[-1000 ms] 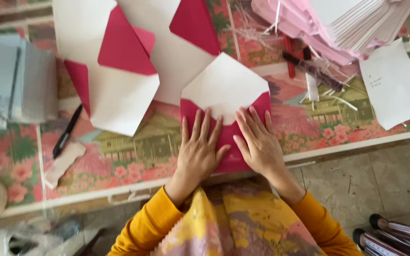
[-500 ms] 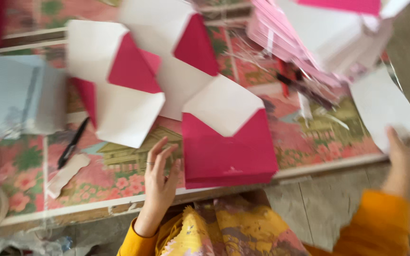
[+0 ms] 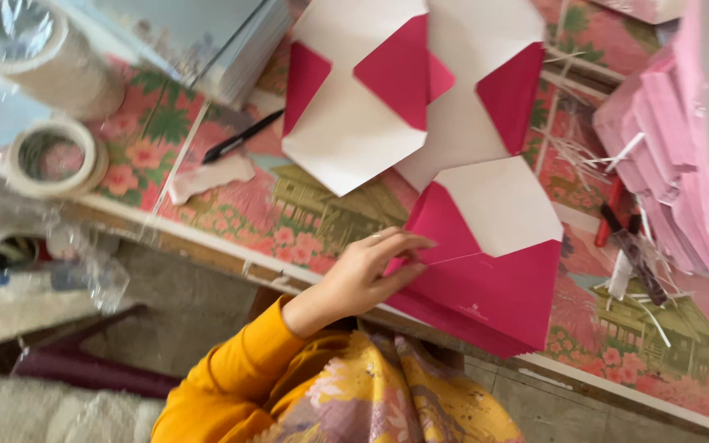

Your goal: The person folds pink and white paper envelopes by hand, aligning edges and creasing flaps. They stack the folded envelopes into a neat pile on the table and adjust the stack to keep it aligned.

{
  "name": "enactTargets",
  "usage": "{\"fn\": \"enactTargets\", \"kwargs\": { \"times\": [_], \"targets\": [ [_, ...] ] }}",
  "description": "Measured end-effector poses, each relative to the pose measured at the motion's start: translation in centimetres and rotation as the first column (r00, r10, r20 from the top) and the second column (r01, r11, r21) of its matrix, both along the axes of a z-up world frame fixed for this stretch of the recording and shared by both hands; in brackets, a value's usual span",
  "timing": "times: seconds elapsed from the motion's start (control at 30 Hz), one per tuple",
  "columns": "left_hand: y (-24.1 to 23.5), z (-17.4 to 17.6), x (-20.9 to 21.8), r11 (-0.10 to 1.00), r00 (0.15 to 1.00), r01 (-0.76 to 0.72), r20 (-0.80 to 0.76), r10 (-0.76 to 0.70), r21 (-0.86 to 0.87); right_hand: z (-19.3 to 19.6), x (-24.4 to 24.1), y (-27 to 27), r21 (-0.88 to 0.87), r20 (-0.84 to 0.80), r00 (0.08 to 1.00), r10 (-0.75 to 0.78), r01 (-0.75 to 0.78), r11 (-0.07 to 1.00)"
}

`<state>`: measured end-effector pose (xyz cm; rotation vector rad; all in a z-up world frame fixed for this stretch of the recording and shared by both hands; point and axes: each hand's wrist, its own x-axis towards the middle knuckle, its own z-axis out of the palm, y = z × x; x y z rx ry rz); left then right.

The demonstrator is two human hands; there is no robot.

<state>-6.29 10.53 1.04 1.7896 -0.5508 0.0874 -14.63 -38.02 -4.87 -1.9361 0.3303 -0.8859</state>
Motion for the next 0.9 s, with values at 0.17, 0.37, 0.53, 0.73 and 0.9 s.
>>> {"fn": "enactTargets", "kwargs": {
  "times": [0.17, 0.37, 0.53, 0.73, 0.9],
  "targets": [
    [-0.3, 0.3, -0.5, 0.963, 0.933, 0.235, -0.245, -0.262, -0.135, 3.2, 4.4, 18.4, 0.026, 0.260, 0.946, 0.197, -0.210, 0.977],
    [2.1, -1.8, 1.1, 0.985, 0.959, 0.055, -0.266, -0.097, -0.163, 1.5, 5.2, 21.0, 0.137, -0.092, 0.859, 0.503, -0.490, 0.861],
    [6.6, 0.2, 14.4, 0.863, 0.902, -0.429, -0.082, 0.423, -0.266, 4.9, 4.8, 21.5, 0.265, -0.170, 0.848, 0.503, -0.452, 0.852],
    [9.5, 1.8, 20.6, 0.766, 0.750, -0.614, 0.162, 0.641, -0.191, 3.9, 2.3, 19.5, 0.141, -0.274, 0.890, 0.365, -0.339, 0.930],
    [3.1, 3.0, 7.3, 0.971, 0.975, -0.199, 0.125, 0.183, 0.129, 4.1, 3.5, 18.0, 0.314, -0.457, 0.863, 0.214, -0.068, 0.947]
  ]
}}
